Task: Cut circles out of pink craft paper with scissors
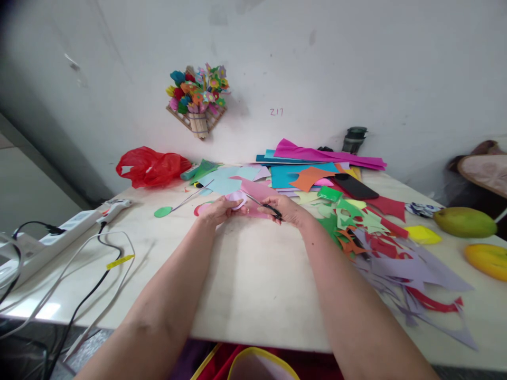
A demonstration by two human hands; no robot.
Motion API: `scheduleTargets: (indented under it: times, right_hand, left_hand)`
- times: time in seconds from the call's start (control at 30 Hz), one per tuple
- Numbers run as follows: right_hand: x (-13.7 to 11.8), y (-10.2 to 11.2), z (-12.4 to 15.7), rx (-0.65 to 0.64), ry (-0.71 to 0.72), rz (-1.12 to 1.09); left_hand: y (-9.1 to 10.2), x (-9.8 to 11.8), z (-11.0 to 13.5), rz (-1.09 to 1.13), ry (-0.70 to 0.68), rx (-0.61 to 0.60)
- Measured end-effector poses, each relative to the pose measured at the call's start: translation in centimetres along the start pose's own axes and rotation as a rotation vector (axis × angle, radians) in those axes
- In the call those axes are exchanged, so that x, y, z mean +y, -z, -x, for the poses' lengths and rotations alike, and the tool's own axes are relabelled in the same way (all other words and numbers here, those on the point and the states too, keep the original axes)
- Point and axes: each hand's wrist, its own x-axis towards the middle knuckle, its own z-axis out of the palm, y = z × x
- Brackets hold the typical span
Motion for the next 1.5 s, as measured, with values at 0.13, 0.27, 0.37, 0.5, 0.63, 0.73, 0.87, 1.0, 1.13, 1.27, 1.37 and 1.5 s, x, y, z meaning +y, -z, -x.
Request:
scheduleTargets:
  times: [0.13, 0.27, 0.37, 0.5, 0.63, 0.73, 0.87, 1.0, 1.13, 1.27, 1.37, 1.5]
  right_hand:
    - [0.3, 0.4, -0.1, -0.025, -0.002, 0.016]
    - [0.6, 0.7, -0.1, -0.066, -0.009, -0.006]
    - [0.7, 0.7, -0.1, -0.091, -0.014, -0.029]
    - [0.4, 0.5, 0.2, -0.099, -0.023, -0.018]
    - [0.0, 0.2, 0.3, -0.113, 0.003, -0.001]
    - [-0.1, 0.0, 0.2, -0.083, 0.002, 0.003]
    - [-0.1, -0.3, 0.1, -0.038, -0.004, 0.001]
    - [-0.2, -0.4, 0.1, -0.032, 0.005, -0.004]
    - [-0.1, -0.5, 0.0, -0.004, -0.015, -0.024]
    - [0.1, -0.4, -0.2, -0.016, -0.008, -0.03]
    - [0.4, -0.3, -0.4, -0.011, -0.018, -0.026]
    - [0.6, -0.2, -0.5, -0.011, 0.0, -0.002]
  left_hand:
    - [0.1, -0.1, 0.0, 0.017, 0.004, -0.025]
    - [0.5, -0.4, -0.3, 0.019, -0.013, -0.072]
    - [0.9, -0.6, -0.5, 0.024, -0.017, -0.096]
    - [0.9, -0.7, -0.5, 0.022, -0.014, -0.091]
    - [0.5, -0.6, -0.4, 0.001, -0.021, -0.082]
    - [0.2, -0.5, -0.3, -0.012, -0.027, -0.093]
    - [0.0, -0.4, -0.2, -0.022, -0.026, -0.09]
    - [-0.1, -0.5, -0.2, -0.033, -0.017, -0.099]
    - [0.0, -0.5, -0.2, -0.037, -0.014, -0.095]
    - [-0.1, -0.5, -0.1, -0.042, -0.012, -0.09]
    - [-0.1, -0.4, -0.1, -0.036, -0.012, -0.107]
    - [0.2, -0.5, -0.2, -0.039, -0.007, -0.113]
